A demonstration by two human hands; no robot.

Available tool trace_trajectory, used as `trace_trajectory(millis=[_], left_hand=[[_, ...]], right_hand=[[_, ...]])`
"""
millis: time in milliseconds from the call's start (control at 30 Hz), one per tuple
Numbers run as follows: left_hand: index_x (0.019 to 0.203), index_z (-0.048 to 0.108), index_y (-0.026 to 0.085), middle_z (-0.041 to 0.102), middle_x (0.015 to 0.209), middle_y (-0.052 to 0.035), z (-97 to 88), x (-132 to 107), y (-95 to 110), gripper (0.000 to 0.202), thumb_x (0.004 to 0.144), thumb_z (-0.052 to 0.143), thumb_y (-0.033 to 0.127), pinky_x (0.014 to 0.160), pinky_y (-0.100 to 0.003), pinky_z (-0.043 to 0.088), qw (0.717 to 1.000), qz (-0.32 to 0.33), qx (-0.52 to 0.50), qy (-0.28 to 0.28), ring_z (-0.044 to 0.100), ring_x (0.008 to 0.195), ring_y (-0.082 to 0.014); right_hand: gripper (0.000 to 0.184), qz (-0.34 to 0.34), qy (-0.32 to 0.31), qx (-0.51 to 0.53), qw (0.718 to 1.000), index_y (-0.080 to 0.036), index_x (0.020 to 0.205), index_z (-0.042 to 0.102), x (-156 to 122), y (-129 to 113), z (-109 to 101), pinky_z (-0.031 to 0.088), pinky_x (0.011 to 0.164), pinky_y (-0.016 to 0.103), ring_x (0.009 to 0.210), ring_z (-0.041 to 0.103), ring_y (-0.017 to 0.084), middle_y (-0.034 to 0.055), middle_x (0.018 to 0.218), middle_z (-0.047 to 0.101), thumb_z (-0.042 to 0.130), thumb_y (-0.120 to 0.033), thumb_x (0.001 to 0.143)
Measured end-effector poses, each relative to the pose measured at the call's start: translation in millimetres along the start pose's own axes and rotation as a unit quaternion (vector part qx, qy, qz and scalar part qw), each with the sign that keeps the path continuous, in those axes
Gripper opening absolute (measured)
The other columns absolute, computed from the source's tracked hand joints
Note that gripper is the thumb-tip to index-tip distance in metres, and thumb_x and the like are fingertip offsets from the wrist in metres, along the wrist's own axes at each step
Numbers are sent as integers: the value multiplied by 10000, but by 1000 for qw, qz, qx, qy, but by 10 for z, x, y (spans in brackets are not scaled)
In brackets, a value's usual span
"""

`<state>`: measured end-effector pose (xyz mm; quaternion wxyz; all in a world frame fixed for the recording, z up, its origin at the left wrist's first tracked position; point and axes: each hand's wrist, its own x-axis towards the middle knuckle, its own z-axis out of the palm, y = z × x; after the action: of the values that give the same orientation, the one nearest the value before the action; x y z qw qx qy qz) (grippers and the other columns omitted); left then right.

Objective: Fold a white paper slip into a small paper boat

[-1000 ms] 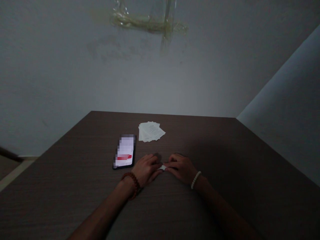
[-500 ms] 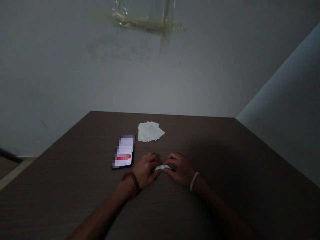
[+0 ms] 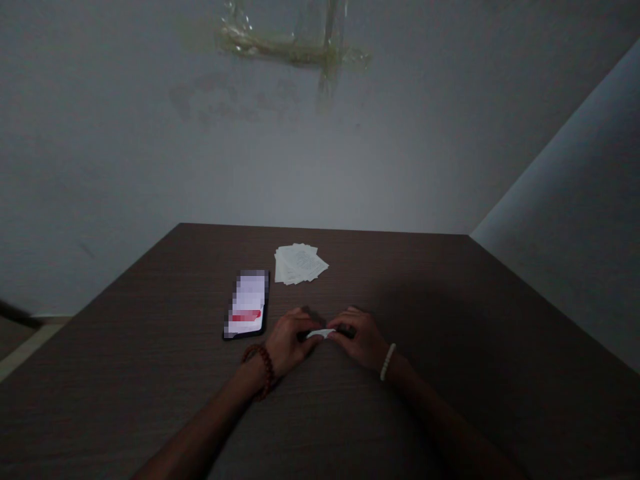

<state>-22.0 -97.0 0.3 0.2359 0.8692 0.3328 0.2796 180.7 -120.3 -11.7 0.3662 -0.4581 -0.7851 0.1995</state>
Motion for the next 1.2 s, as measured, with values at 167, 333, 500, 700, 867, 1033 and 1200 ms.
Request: trace_trajectory(millis=[167, 333, 500, 700, 867, 1033, 1200], left_hand=[[820, 711, 190, 688, 776, -40, -39, 19, 70, 150, 844, 592, 277, 713, -323, 430, 999, -3, -41, 23, 568, 766, -189], [798, 720, 186, 692, 759, -37, -67, 28, 120, 132, 829, 612, 255, 707, -312, 427, 997, -17, -73, 36, 575, 759, -182], [777, 726, 184, 682, 729, -35, -79, 35, 150, 147, 829, 618, 270, 686, -310, 418, 995, -27, -88, 42, 558, 723, -175], [760, 727, 186, 670, 720, -36, -63, 25, 135, 137, 819, 632, 266, 686, -312, 418, 994, -23, -99, 49, 548, 733, -178], [747, 724, 184, 670, 714, -30, -67, 19, 140, 144, 824, 626, 256, 699, -320, 419, 992, -19, -108, 53, 549, 718, -172], [737, 726, 180, 656, 695, -40, -82, 23, 158, 205, 845, 597, 296, 660, -312, 419, 993, -15, -108, 43, 542, 716, -177], [720, 724, 181, 649, 682, -36, -90, 24, 177, 207, 844, 595, 285, 654, -309, 416, 993, -8, -108, 36, 531, 695, -170]], right_hand=[[38, -10, 2, 1, 1000, -201, 789, 684, 7, -44, 0, 399, 702, 299, 643, 560, 135, 3, 717, 681, 686, -239, 798], [62, -6, 13, 34, 999, -195, 766, 703, 18, -97, -30, 400, 646, 279, 623, 562, 132, 13, 689, 678, 680, -240, 802], [70, 1, 17, 54, 998, -194, 741, 721, 29, -119, -56, 393, 620, 274, 578, 538, 125, 11, 637, 658, 688, -235, 788], [77, -8, 24, 61, 998, -196, 759, 724, 16, -80, -17, 406, 639, 279, 582, 549, 122, 15, 663, 674, 689, -257, 791], [46, -12, 27, 53, 998, -198, 773, 714, 16, -98, -15, 412, 622, 273, 606, 562, 126, 18, 708, 689, 691, -237, 780], [66, -18, 23, 56, 998, -193, 749, 698, 23, -139, -29, 419, 601, 260, 618, 565, 124, 20, 709, 684, 671, -234, 793], [99, -18, 27, 70, 997, -179, 711, 676, 17, -160, -7, 398, 548, 240, 577, 528, 115, 20, 668, 650, 641, -222, 794]])
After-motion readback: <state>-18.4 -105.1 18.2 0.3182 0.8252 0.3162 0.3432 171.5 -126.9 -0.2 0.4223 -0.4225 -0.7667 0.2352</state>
